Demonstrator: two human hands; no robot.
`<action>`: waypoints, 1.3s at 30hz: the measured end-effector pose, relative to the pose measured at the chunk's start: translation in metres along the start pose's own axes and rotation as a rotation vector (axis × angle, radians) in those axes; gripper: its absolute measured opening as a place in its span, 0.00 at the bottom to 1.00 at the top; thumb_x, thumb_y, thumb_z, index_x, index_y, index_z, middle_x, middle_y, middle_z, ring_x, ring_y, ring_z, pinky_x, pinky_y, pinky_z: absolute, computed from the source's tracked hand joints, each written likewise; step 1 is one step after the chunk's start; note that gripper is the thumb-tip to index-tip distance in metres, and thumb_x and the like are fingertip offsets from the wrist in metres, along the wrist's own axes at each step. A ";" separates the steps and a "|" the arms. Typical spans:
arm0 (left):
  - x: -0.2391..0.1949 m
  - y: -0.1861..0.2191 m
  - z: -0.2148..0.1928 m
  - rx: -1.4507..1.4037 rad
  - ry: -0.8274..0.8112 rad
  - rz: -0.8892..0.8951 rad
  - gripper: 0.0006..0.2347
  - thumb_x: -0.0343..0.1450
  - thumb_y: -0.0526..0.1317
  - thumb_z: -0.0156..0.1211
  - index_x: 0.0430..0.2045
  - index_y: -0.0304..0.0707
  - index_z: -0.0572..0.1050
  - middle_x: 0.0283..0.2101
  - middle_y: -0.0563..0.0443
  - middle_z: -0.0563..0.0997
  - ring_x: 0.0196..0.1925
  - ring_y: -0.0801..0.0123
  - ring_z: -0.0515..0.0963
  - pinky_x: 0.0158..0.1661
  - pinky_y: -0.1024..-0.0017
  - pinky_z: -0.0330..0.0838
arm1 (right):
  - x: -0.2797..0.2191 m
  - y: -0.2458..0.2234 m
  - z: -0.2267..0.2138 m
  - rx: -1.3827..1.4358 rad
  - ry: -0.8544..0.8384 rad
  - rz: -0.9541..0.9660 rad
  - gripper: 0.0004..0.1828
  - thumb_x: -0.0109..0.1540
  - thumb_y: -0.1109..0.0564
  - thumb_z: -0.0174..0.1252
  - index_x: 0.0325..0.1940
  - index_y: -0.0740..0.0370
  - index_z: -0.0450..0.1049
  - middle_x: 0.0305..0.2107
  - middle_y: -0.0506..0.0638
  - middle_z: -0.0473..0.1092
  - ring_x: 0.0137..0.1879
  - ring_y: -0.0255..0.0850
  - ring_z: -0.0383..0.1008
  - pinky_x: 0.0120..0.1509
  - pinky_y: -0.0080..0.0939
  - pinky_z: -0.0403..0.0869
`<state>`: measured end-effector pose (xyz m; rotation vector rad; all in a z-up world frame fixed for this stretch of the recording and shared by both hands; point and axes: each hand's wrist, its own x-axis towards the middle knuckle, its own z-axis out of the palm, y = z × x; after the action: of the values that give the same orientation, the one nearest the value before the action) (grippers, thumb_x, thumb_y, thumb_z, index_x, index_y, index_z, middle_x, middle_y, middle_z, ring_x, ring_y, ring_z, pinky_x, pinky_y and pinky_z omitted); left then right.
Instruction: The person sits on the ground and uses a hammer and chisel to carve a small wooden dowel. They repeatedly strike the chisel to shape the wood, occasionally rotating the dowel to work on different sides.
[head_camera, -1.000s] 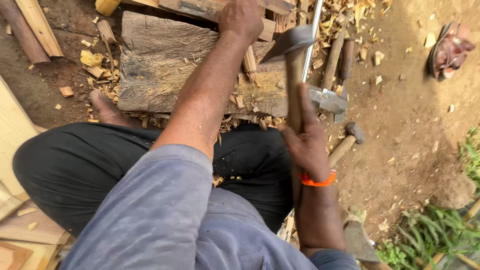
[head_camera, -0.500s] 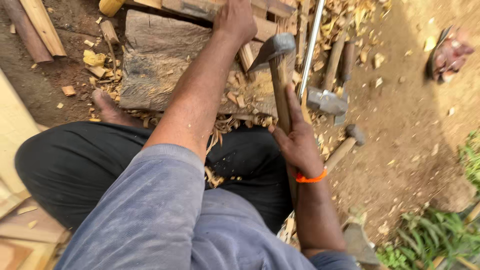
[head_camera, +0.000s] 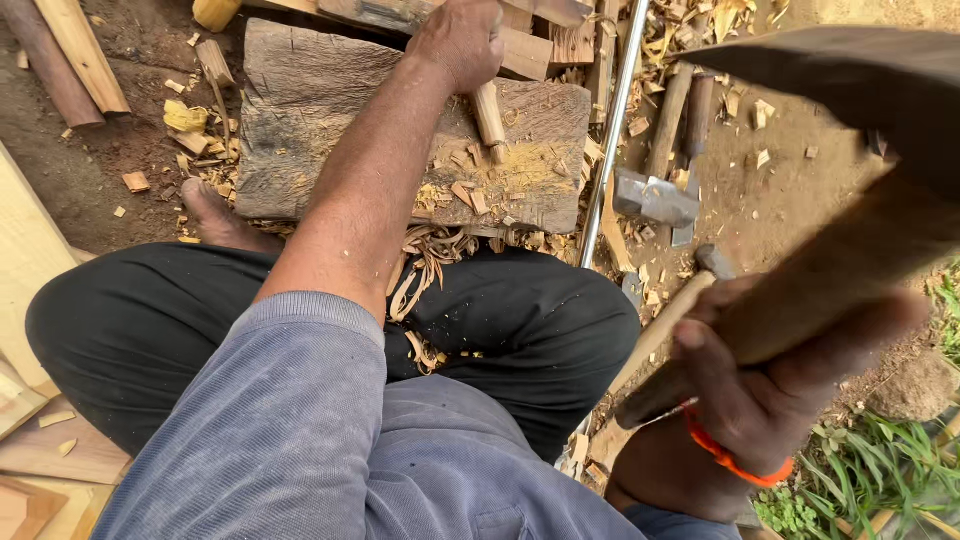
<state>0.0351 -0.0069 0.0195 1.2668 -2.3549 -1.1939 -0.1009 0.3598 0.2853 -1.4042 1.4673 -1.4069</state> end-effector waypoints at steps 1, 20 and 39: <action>-0.001 0.001 0.002 -0.001 0.012 0.013 0.07 0.73 0.32 0.52 0.24 0.43 0.70 0.25 0.53 0.71 0.25 0.72 0.73 0.30 0.67 0.76 | 0.008 0.003 0.008 -0.031 0.010 0.061 0.55 0.65 0.78 0.57 0.84 0.36 0.41 0.59 0.44 0.65 0.35 0.34 0.66 0.35 0.33 0.68; -0.001 -0.010 0.005 0.060 0.377 0.470 0.08 0.70 0.35 0.64 0.25 0.41 0.70 0.28 0.49 0.73 0.29 0.65 0.75 0.30 0.61 0.75 | 0.060 0.050 0.077 -0.063 -0.184 0.628 0.57 0.61 0.73 0.59 0.86 0.45 0.38 0.65 0.45 0.64 0.31 0.37 0.64 0.29 0.37 0.70; -0.012 0.004 0.004 0.029 0.037 0.212 0.08 0.76 0.38 0.59 0.27 0.41 0.70 0.29 0.49 0.75 0.30 0.67 0.75 0.34 0.62 0.73 | 0.012 0.042 0.042 -0.110 -0.004 0.420 0.54 0.66 0.71 0.60 0.87 0.45 0.38 0.40 0.53 0.70 0.35 0.36 0.68 0.34 0.35 0.71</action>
<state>0.0378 0.0053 0.0223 1.0068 -2.4159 -1.0656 -0.0739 0.3312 0.2393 -1.0757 1.7368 -1.0721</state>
